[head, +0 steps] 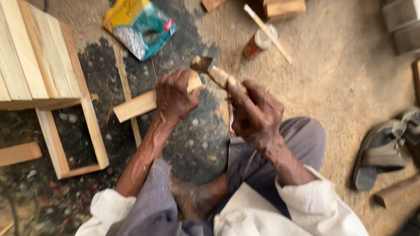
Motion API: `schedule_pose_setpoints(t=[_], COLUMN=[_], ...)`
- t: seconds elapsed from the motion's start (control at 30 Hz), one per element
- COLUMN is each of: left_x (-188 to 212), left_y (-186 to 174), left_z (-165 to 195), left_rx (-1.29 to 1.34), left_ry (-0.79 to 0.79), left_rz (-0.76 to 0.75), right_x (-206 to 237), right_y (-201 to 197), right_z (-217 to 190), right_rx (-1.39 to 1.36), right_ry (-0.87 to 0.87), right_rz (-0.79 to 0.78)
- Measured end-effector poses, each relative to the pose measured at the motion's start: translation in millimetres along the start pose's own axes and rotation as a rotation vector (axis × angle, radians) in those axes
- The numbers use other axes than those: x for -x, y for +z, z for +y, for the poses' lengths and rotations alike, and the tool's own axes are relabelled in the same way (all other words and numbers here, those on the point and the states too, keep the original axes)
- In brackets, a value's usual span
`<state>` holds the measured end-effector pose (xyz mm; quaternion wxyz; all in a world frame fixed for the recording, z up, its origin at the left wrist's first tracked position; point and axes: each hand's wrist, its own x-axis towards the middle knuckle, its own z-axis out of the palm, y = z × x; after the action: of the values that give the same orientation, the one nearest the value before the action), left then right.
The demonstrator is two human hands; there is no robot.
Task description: The person sits on the workshop floor and assembles small rectangular wooden frames, hammering nails into the joints with a hammer. They position wooden slats, drive nails, and fit completed frames together, placing finished frames beside a larger wooden box structure.
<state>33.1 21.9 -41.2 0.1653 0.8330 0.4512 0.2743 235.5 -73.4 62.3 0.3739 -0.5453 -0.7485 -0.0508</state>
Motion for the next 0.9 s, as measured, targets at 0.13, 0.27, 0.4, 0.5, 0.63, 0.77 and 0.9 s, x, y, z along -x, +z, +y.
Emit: schedule_pose_setpoints(t=[0.13,0.27,0.4,0.5,0.63,0.77,0.9], left_x=[0,0,1,0,0,2,2], left_y=[-3,-3,-3,-3,-1,2,2], left_z=[0,-1,-1,-2,-4,-7,-7], left_rx=[-0.002,0.005,-0.023,-0.009,-0.004,-0.039,0.024], left_ry=[-0.034,0.022,-0.003,0.051,-0.023,0.121,-0.076], left_rz=[-0.058,0.014,-0.049,0.029,-0.07,0.085,-0.105], right_x=[2,7,12,11,11,13,15], right_y=[2,6,9,9,9,8,9], right_z=[-1,1,3,5,2,-1,0], right_rx=[0.164,0.042,0.097,0.069,-0.025,0.044,-0.045], right_ry=[0.122,-0.003,0.13,0.085,0.087,0.128,0.043], right_rz=[-0.375,-0.061,-0.317,-0.19,-0.129,-0.194,0.013])
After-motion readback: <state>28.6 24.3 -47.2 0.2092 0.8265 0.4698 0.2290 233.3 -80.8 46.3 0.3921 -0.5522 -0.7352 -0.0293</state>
